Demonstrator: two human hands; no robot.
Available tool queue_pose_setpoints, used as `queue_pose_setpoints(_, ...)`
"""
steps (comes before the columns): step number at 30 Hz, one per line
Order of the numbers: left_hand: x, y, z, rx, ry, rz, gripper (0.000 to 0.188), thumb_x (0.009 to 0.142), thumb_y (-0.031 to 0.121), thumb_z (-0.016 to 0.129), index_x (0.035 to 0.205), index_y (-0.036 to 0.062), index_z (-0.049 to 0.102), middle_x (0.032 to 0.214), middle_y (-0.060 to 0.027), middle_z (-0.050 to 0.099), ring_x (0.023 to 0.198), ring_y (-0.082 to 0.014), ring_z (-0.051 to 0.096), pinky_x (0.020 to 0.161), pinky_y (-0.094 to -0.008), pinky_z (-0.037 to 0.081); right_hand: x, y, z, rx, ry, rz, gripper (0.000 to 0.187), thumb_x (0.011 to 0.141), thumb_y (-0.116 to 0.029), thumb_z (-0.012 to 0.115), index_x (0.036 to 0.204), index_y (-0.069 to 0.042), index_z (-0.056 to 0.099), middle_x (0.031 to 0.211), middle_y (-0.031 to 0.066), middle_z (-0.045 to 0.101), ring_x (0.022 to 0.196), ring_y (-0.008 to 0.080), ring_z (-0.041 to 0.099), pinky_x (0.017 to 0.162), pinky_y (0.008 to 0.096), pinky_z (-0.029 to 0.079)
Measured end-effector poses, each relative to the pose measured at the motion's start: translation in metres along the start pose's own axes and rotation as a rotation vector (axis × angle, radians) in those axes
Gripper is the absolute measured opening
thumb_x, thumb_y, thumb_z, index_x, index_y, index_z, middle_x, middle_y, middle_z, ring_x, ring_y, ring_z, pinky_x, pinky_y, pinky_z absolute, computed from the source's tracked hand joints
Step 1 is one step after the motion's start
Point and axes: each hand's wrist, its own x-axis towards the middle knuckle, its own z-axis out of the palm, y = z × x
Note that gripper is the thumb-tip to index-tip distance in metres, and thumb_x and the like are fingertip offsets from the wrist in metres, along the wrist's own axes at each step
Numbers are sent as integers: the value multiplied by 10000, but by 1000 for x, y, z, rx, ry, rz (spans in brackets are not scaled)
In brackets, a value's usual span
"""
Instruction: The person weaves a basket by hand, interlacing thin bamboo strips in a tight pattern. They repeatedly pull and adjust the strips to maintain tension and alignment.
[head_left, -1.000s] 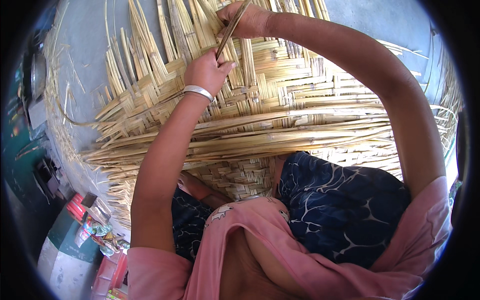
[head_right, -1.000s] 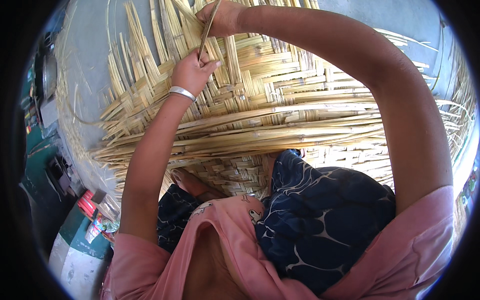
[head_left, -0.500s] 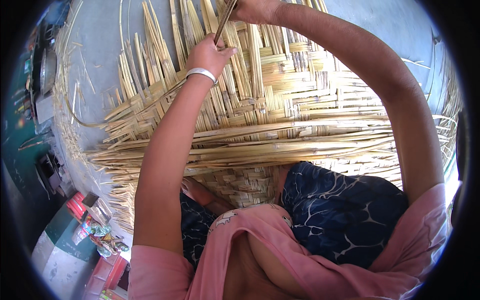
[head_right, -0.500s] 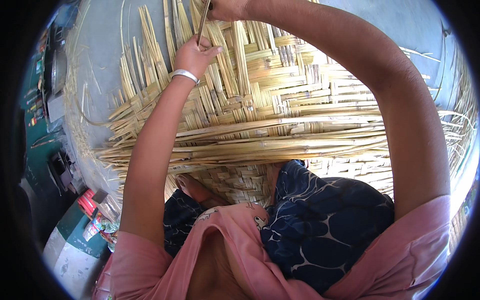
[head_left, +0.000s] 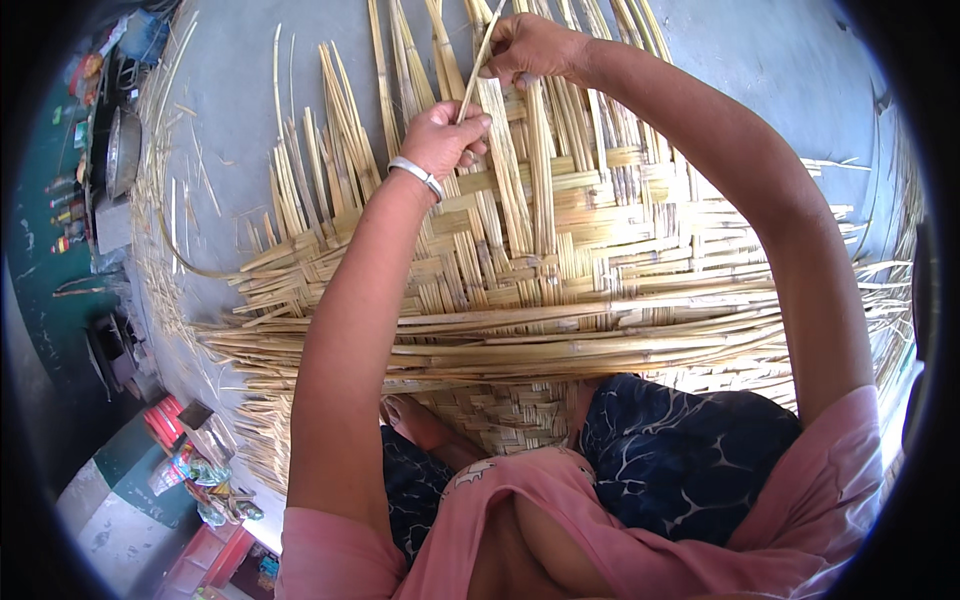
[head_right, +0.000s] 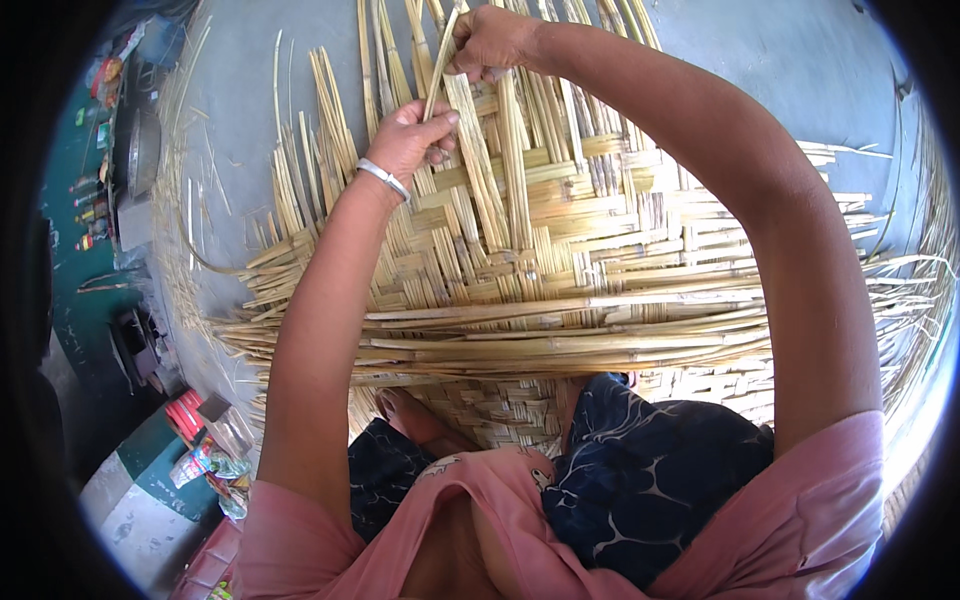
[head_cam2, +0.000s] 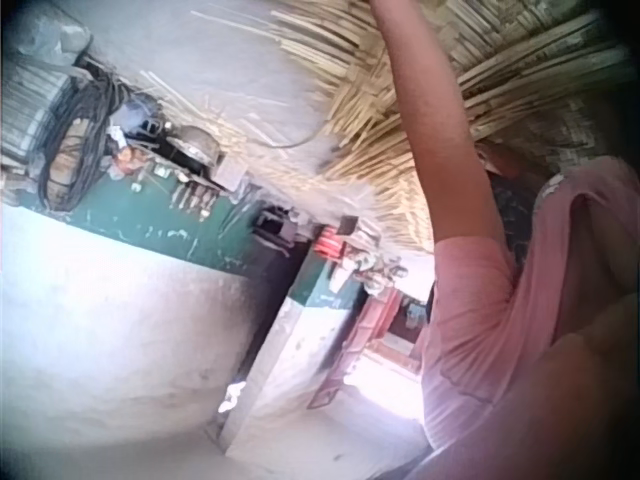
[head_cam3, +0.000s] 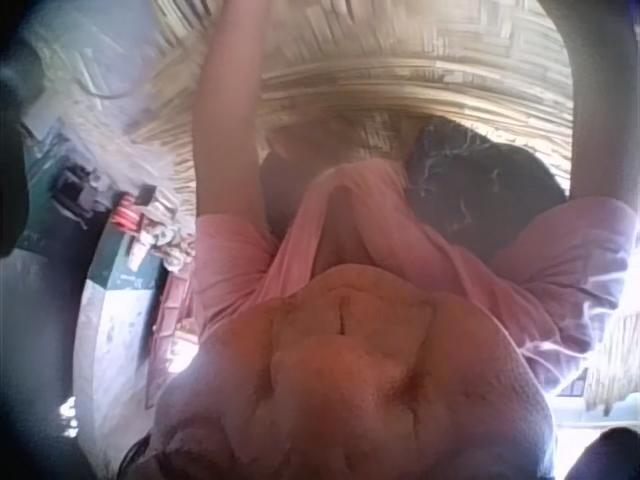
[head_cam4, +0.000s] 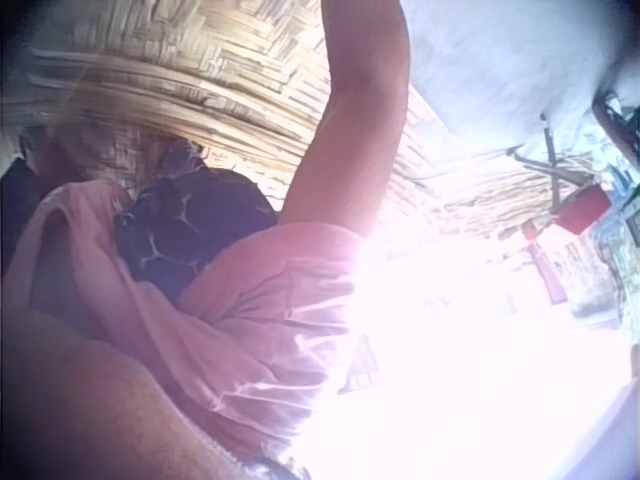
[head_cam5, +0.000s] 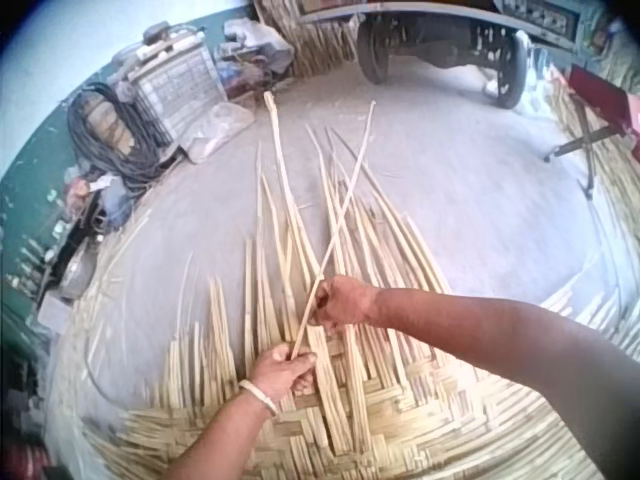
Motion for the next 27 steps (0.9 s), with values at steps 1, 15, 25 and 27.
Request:
queue_pose_setpoints(1, -2, 0, -1, -49, -30, -3, 199, 880, 184, 712, 1000, 83, 590, 778, 8, 612, 658, -94, 589, 550, -227, 429, -3, -3, -4, 67, -35, 22, 208, 841, -191, 754, 952, -51, 648, 777, 26, 657, 725, 111, 648, 660, 272, 543)
queue_pose_setpoints(15, 10, 39, -1, -234, -78, 165, 206, 892, 243, 702, 1027, 109, 623, 950, 20, 641, 886, -104, 582, 709, -276, 480, 1, -19, -30, 552, -188, -47, 147, 863, -179, 733, 938, -82, 652, 769, 45, 682, 730, 166, 674, 680, 301, 555)
queue_pose_setpoints(25, 16, 54, -5, -358, -167, 134, 249, 888, 192, 703, 1068, 90, 564, 997, -6, 631, 818, -99, 598, 620, -252, 477, 4, -22, -35, 676, -220, -100, 184, 855, -192, 762, 913, -80, 628, 757, 18, 665, 654, 119, 644, 588, 230, 531)
queue_pose_setpoints(27, 17, 54, -6, -387, -208, 131, 250, 891, 186, 699, 1078, 94, 561, 991, -7, 632, 825, -102, 602, 612, -249, 469, 3, -23, -37, 621, -200, -93, 199, 852, -203, 767, 914, -79, 625, 757, 17, 662, 645, 113, 636, 586, 229, 529)
